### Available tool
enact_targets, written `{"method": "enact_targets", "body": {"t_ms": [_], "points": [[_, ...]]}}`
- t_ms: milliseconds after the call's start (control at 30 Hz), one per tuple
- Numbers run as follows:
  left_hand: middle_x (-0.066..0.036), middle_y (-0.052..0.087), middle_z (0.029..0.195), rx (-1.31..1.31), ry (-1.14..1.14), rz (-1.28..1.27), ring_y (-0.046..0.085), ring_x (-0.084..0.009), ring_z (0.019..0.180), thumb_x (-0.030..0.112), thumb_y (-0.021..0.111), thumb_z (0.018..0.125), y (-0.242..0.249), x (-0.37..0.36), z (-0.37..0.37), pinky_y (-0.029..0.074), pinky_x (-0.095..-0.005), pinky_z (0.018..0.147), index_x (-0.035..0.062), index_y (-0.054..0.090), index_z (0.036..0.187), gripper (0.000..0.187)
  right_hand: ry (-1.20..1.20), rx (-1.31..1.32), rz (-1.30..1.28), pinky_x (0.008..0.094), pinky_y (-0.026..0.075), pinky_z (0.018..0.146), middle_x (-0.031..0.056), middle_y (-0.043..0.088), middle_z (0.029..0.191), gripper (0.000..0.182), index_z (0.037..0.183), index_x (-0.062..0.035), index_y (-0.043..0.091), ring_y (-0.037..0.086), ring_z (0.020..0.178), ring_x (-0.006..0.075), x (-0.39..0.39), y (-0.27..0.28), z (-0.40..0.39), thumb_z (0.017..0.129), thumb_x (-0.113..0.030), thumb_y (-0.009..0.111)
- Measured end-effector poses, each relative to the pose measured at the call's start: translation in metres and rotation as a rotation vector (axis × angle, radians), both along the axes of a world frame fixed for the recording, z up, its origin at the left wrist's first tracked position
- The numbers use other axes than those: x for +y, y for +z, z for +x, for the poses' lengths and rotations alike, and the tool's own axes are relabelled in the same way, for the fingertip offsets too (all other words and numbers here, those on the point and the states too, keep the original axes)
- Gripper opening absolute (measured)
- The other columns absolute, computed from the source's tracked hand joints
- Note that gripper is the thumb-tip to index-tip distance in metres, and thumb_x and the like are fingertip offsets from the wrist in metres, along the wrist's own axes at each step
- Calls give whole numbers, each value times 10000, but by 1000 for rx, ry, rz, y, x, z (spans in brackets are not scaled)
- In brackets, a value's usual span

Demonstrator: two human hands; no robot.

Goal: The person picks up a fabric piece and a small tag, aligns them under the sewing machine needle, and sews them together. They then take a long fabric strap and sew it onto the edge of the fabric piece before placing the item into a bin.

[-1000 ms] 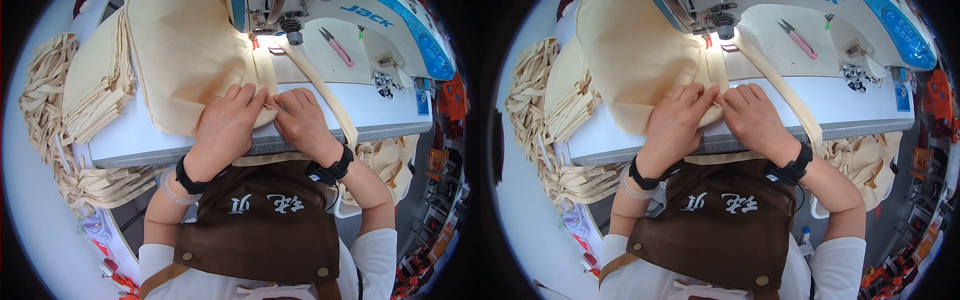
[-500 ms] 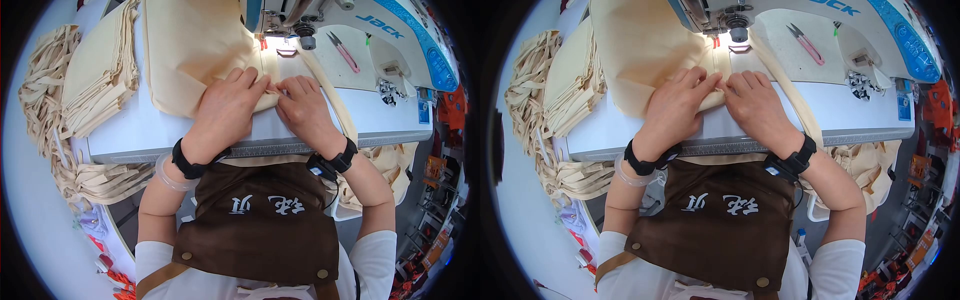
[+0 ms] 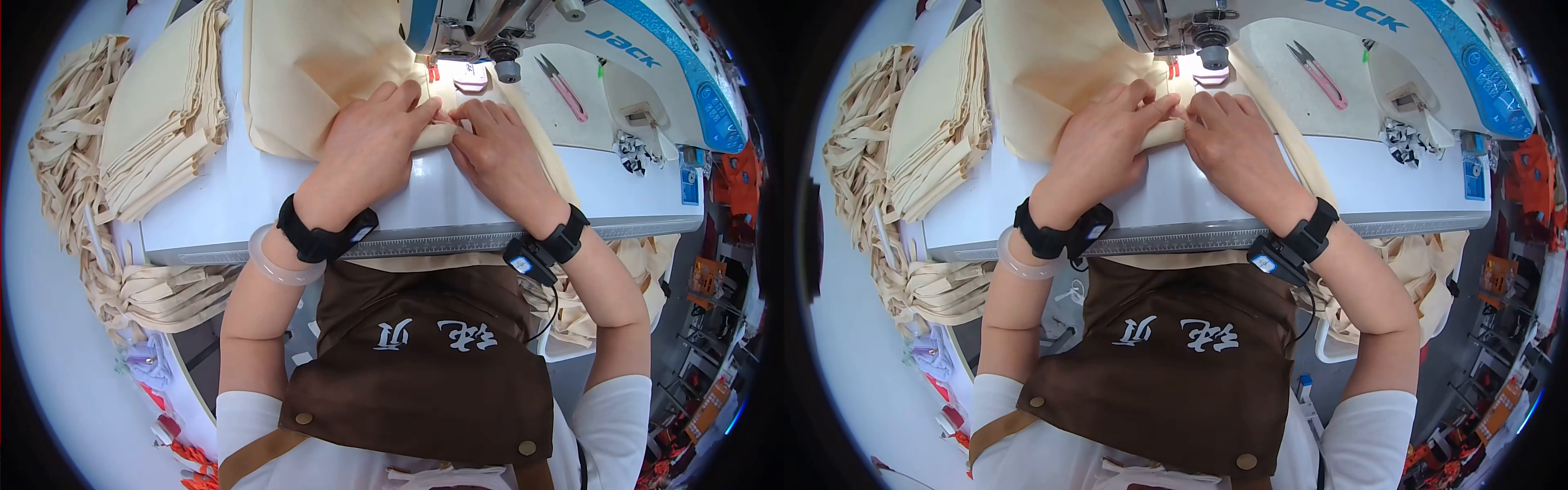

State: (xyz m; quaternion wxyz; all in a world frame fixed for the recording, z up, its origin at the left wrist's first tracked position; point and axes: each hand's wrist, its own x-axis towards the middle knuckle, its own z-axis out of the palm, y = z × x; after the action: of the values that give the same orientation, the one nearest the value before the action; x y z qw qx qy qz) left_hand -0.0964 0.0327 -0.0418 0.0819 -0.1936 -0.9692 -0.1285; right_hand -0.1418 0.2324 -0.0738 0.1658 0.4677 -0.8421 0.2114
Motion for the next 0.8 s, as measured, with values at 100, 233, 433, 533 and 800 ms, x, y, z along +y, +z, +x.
{"method": "enact_targets", "body": {"t_ms": [100, 233, 433, 533, 800], "points": [[-69, 607, 1114, 4, 3, -3, 603, -278, 1032, -37, 665, 698, 2, -1, -5, 531, -395, 820, 102, 654, 1230, 550, 2, 2, 12, 378, 455, 853, 55, 599, 970, 83, 892, -37, 685, 592, 947, 229, 0, 0, -6, 825, -86, 676], [-105, 630, 1014, 79, -3, 10, 616, -280, 960, 7, 618, 760, -1, -2, -5, 535, -424, 747, -10, 660, 1030, 273, -15, -30, -9, 383, 455, 852, 58, 622, 1026, 177, 1018, -58, 716, 600, 971, 238, 0, 2, -9, 850, -81, 665], [-128, 637, 1083, 96, 9, 67, 634, -318, 991, -24, 626, 758, -9, -1, 5, 523, -418, 838, -1, 624, 1143, 385, -79, -251, -172, 393, 464, 852, 86, 664, 1086, 228, 1103, -71, 720, 626, 961, 275, -1, 2, -9, 888, -73, 643], [-145, 636, 1110, 111, 41, 32, 634, -309, 1017, 9, 607, 787, -11, 4, 10, 520, -418, 848, -18, 619, 1148, 363, -116, -335, -248, 395, 481, 805, 105, 682, 1055, 181, 1072, -60, 718, 644, 913, 295, -5, 5, -10, 915, -89, 634], [-111, 620, 1028, 118, 37, -31, 611, -257, 1018, 45, 591, 787, -13, 5, 11, 497, -372, 829, -18, 637, 1089, 312, -368, -479, -119, 398, 505, 613, 147, 688, 858, 227, 916, -3, 669, 657, 691, 316, -28, 31, -14, 881, -223, 711]]}}
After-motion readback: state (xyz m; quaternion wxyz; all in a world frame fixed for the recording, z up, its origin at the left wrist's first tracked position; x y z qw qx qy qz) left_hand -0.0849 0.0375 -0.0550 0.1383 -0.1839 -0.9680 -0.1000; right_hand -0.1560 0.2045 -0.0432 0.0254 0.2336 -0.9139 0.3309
